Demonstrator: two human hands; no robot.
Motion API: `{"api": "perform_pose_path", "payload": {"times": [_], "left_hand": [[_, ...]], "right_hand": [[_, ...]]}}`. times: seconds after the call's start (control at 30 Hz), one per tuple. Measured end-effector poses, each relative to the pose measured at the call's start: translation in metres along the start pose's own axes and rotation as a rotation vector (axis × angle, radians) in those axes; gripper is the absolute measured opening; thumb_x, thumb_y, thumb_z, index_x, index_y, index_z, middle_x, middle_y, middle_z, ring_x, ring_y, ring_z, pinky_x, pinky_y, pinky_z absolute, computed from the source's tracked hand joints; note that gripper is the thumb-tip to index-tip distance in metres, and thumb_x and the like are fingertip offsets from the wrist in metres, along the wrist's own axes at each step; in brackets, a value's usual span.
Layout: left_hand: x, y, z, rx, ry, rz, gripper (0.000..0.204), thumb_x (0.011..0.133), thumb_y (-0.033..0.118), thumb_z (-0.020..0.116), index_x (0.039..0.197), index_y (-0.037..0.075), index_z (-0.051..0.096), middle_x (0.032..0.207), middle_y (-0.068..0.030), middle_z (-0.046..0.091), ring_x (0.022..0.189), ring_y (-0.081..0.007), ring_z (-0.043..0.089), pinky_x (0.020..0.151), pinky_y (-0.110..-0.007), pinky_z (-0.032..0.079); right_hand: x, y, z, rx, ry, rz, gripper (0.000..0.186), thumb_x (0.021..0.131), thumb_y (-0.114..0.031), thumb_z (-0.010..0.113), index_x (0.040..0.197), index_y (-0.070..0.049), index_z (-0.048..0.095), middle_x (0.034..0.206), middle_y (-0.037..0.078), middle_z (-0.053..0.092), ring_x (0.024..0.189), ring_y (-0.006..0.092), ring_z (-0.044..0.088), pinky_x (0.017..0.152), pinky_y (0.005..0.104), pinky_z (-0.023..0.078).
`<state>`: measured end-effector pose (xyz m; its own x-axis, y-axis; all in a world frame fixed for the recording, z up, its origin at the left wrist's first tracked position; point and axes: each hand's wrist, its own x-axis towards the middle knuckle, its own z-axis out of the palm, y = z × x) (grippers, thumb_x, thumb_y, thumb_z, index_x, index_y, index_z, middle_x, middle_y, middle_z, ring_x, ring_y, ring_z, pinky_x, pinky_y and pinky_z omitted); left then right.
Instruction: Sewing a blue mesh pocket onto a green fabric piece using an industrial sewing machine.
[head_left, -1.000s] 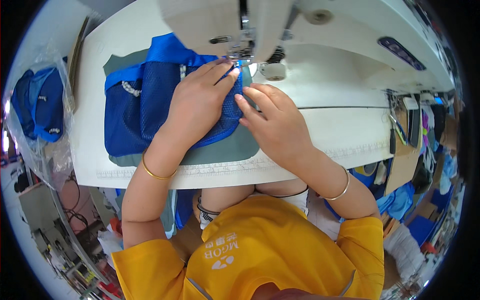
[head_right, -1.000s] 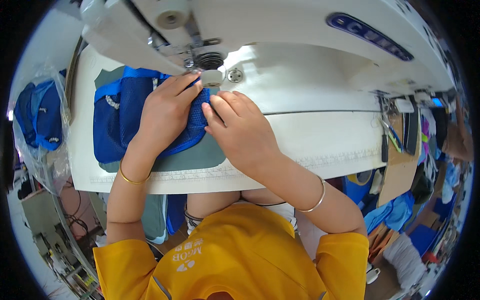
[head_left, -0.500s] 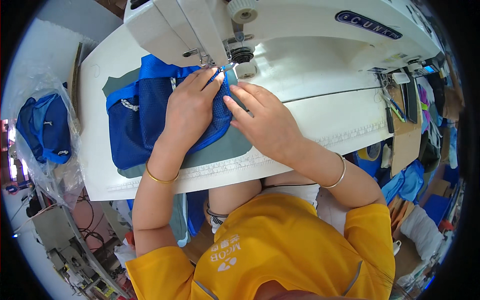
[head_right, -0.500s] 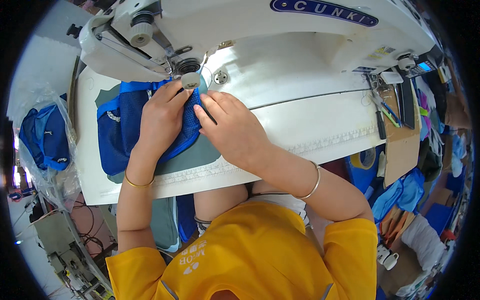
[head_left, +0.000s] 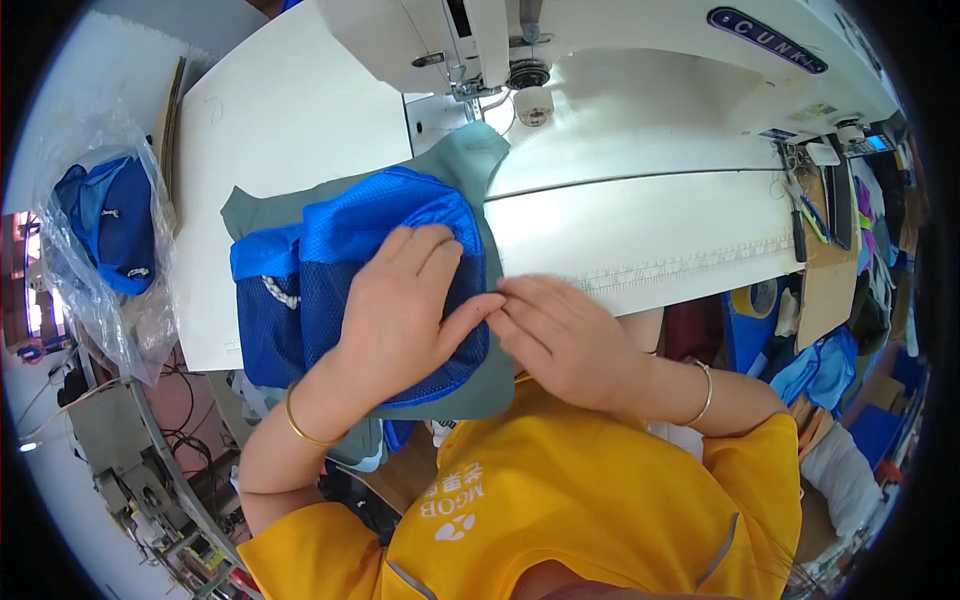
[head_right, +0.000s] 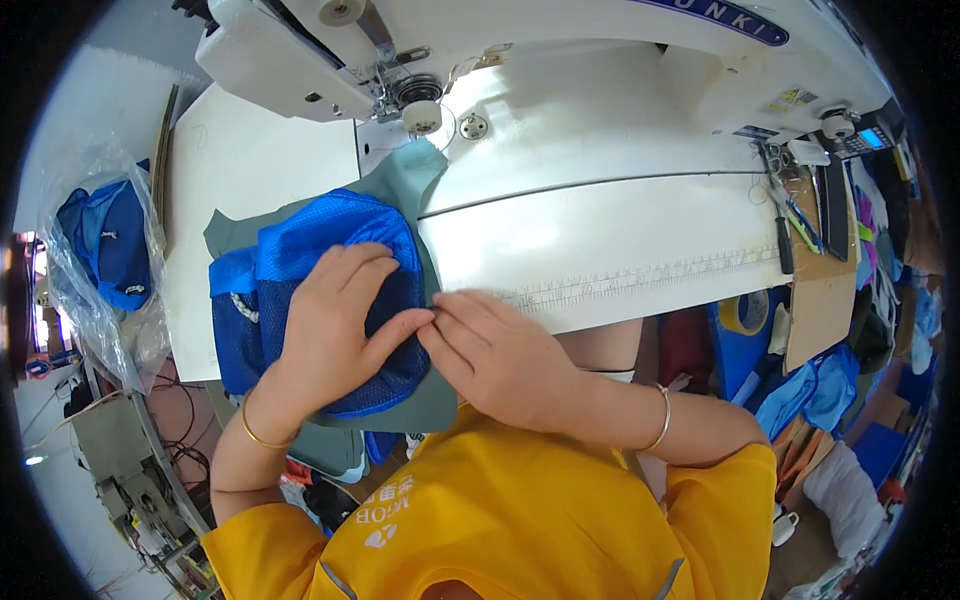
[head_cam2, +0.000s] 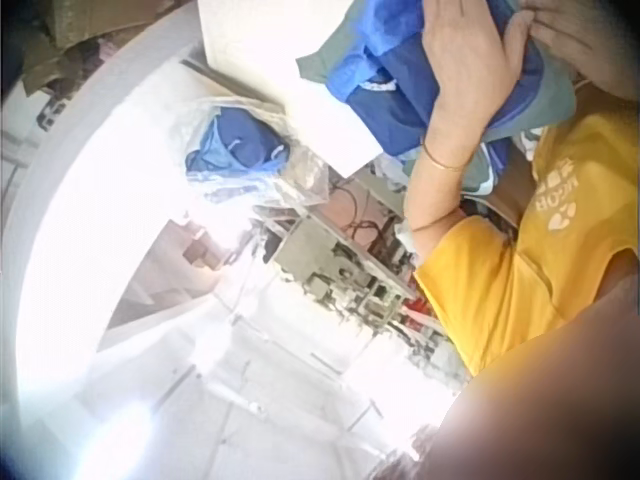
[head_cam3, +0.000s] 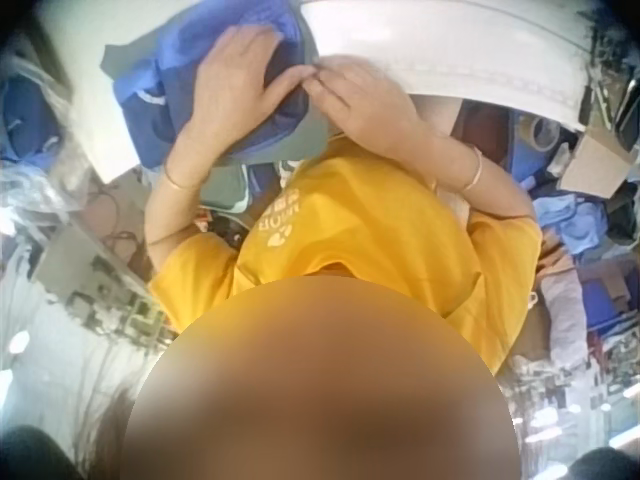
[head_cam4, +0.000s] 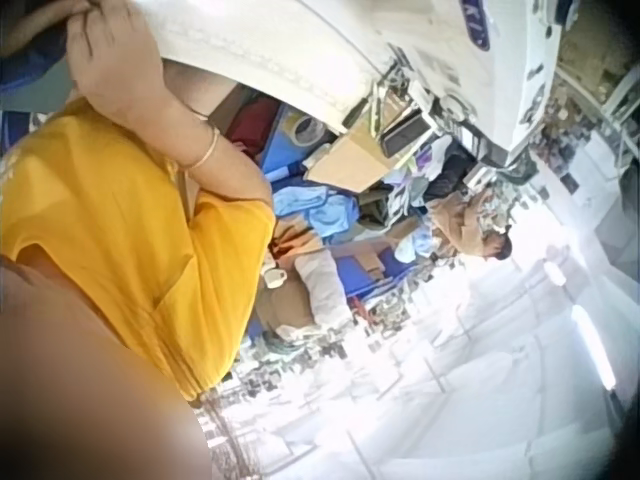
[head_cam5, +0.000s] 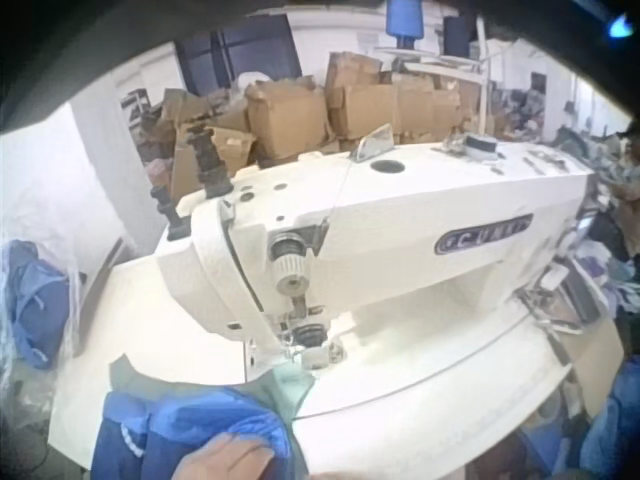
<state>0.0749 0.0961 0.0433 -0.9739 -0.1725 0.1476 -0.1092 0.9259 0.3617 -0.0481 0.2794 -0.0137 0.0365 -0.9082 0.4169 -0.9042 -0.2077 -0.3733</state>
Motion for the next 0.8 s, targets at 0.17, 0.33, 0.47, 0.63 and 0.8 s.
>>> {"api": "perform_pose_path", "payload": {"times": [0.17, 0.33, 0.47, 0.63, 0.8], "left_hand": [[0.014, -0.012, 0.008, -0.004, -0.019, -0.026, 0.033, 0.074, 0.015, 0.083, 0.095, 0.001, 0.062, 0.098, -0.0153, 0.06, 0.091, -0.036, 0.06, 0.078, -0.041, 0.051], [0.015, -0.009, 0.008, 0.004, -0.031, -0.015, 0.037, 0.071, 0.017, 0.085, 0.095, 0.002, 0.061, 0.099, -0.0147, 0.059, 0.092, -0.0355, 0.059, 0.077, -0.041, 0.051], [0.019, -0.004, 0.005, 0.058, -0.087, -0.026, 0.038, 0.069, 0.015, 0.084, 0.096, 0.002, 0.061, 0.099, -0.0144, 0.057, 0.092, -0.0349, 0.058, 0.077, -0.042, 0.051], [0.02, -0.009, 0.008, 0.074, -0.065, 0.026, 0.031, 0.07, 0.008, 0.079, 0.094, 0.0, 0.061, 0.099, -0.015, 0.059, 0.091, -0.0351, 0.06, 0.078, -0.041, 0.052], [0.025, -0.016, 0.002, -0.037, -0.137, -0.027, 0.025, 0.072, 0.005, 0.078, 0.091, 0.0, 0.063, 0.099, -0.0148, 0.062, 0.09, -0.0345, 0.063, 0.079, -0.04, 0.053]], "right_hand": [[0.024, 0.019, 0.008, -0.051, 0.185, -0.031, 0.021, 0.079, -0.011, 0.065, 0.093, 0.005, 0.068, 0.113, 0.022, 0.069, 0.117, 0.0344, 0.063, 0.105, 0.0452, 0.049], [0.02, 0.016, 0.012, -0.015, 0.189, -0.009, 0.019, 0.08, -0.011, 0.065, 0.091, 0.004, 0.068, 0.112, 0.021, 0.071, 0.114, 0.034, 0.065, 0.105, 0.0451, 0.05], [0.015, 0.018, 0.015, 0.04, 0.216, 0.041, 0.021, 0.081, -0.011, 0.064, 0.095, 0.004, 0.069, 0.116, 0.02, 0.07, 0.115, 0.0333, 0.064, 0.105, 0.0449, 0.049], [0.013, 0.023, 0.016, -0.069, 0.177, 0.06, 0.03, 0.082, -0.012, 0.062, 0.105, 0.005, 0.07, 0.121, 0.018, 0.068, 0.119, 0.032, 0.062, 0.108, 0.044, 0.046], [0.011, 0.022, 0.018, -0.104, 0.147, 0.067, 0.034, 0.082, -0.013, 0.062, 0.109, 0.005, 0.07, 0.122, 0.017, 0.068, 0.123, 0.0313, 0.058, 0.111, 0.0436, 0.043]]}}
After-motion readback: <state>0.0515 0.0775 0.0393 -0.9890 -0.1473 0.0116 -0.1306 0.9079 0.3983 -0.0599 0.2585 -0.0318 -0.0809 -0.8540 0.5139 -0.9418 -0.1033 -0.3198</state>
